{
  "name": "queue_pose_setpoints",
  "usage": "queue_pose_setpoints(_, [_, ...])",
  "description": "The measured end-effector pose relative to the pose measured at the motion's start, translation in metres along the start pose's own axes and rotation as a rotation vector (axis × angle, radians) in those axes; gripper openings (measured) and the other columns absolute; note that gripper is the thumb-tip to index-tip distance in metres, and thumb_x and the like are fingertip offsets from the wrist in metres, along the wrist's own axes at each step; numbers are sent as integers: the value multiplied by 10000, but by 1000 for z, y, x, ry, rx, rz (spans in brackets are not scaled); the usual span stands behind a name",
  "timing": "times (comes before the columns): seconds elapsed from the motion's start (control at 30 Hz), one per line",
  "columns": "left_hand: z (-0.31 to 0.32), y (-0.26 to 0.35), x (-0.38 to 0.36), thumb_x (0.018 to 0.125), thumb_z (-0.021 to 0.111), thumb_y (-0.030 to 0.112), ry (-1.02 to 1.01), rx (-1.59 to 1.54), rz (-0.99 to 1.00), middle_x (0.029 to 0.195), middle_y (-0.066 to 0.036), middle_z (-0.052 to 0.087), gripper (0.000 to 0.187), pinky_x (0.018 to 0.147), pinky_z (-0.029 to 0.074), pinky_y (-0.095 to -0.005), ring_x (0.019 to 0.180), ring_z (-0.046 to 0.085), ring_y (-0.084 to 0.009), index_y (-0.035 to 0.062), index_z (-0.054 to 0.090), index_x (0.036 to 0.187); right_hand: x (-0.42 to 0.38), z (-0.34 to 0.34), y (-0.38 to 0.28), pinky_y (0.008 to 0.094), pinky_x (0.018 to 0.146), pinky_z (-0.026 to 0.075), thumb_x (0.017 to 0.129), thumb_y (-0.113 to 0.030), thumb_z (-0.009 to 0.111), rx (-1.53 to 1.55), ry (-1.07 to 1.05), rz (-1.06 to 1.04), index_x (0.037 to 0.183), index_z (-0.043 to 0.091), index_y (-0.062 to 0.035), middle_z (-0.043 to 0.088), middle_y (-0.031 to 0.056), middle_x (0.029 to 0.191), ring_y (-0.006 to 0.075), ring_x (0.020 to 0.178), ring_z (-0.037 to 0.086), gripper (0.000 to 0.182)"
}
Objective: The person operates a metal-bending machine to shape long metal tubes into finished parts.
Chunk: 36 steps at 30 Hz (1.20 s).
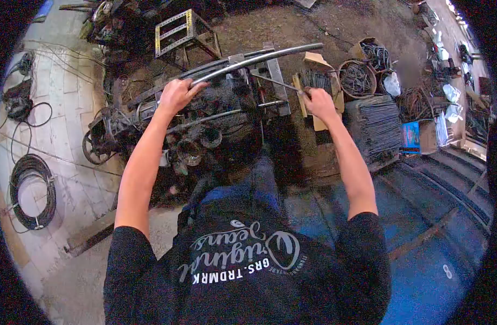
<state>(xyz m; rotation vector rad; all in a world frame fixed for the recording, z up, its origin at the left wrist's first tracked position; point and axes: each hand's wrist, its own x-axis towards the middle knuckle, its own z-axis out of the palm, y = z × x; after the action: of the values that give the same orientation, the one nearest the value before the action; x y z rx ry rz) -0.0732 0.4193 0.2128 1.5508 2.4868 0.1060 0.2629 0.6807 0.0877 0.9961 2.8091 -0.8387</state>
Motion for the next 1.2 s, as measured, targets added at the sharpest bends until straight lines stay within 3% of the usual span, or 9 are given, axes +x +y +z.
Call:
queue_pose_setpoints(0.13, [-5, 11, 5, 837, 534, 550, -4, -17, -36, 618, -239, 576, 560, 622, 472, -464, 666, 595, -405, 6, 660, 788, 23, -14, -3, 449, 786, 480, 876, -457, 505, -49, -13, -85, 895, 655, -45, 635, 186, 879, 344, 874, 607, 439])
queue_pose_setpoints(0.37, [9, -1, 9, 825, 574, 525, -1, 0, -25, 576, -236, 549, 515, 572, 455, -456, 593, 578, -393, 17, 654, 798, 54, 8, 22, 425, 753, 508, 851, -416, 551, -4, 190, -311, 890, 664, -69, 656, 147, 850, 327, 849, 620, 368])
queue_pose_setpoints(0.6, [8, 6, 9, 817, 580, 531, -9, -5, -66, 582, -237, 547, 520, 560, 442, -463, 588, 564, -403, 16, 648, 791, 79, -17, 24, 451, 747, 505, 834, -460, 525, -28, -62, -271, 880, 669, -67, 651, 171, 886, 351, 844, 619, 421])
queue_pose_setpoints(0.73, [4, 5, 13, 811, 587, 530, 26, 12, -9, 563, -229, 543, 523, 549, 443, -455, 570, 562, -398, 11, 648, 791, 85, -6, 30, 451, 734, 508, 826, -454, 544, -48, -61, -338, 872, 667, -66, 649, 171, 871, 350, 834, 620, 409])
queue_pose_setpoints(0.8, [4, 8, 16, 809, 588, 530, 1, 15, -19, 558, -227, 542, 524, 549, 445, -453, 567, 564, -396, 10, 649, 792, 86, 5, 28, 447, 723, 512, 801, -397, 567, 53, 71, -396, 845, 661, -62, 640, 172, 841, 351, 822, 621, 351])
queue_pose_setpoints(0.97, [-3, 16, 21, 808, 583, 545, -74, 67, -56, 555, -234, 539, 540, 544, 450, -455, 568, 568, -398, 10, 647, 768, 104, 19, 4, 461, 742, 511, 711, -219, 583, 115, 83, -500, 774, 625, -23, 613, 165, 866, 356, 828, 617, 210])
queue_pose_setpoints(1.1, [2, 27, 24, 800, 579, 562, -1, 84, -23, 539, -217, 547, 568, 542, 465, -454, 566, 579, -388, 6, 634, 700, 126, 30, -21, 468, 786, 499, 700, -129, 583, 86, -44, -642, 912, 598, -18, 610, 193, 909, 373, 885, 603, 240])
queue_pose_setpoints(1.17, [1, 38, 24, 800, 571, 570, 2, 88, -46, 542, -211, 555, 583, 545, 469, -456, 569, 581, -386, 2, 621, 675, 127, 41, -26, 458, 813, 492, 694, -99, 585, 77, -164, -580, 977, 581, -20, 607, 211, 927, 371, 929, 593, 293])
queue_pose_setpoints(1.2, [-5, 48, 30, 802, 567, 571, -10, 77, -54, 549, -212, 558, 588, 546, 469, -457, 569, 581, -387, 0, 616, 670, 126, 44, -23, 453, 835, 486, 682, -71, 599, 117, -70, -651, 1004, 579, -14, 607, 220, 950, 379, 952, 584, 327])
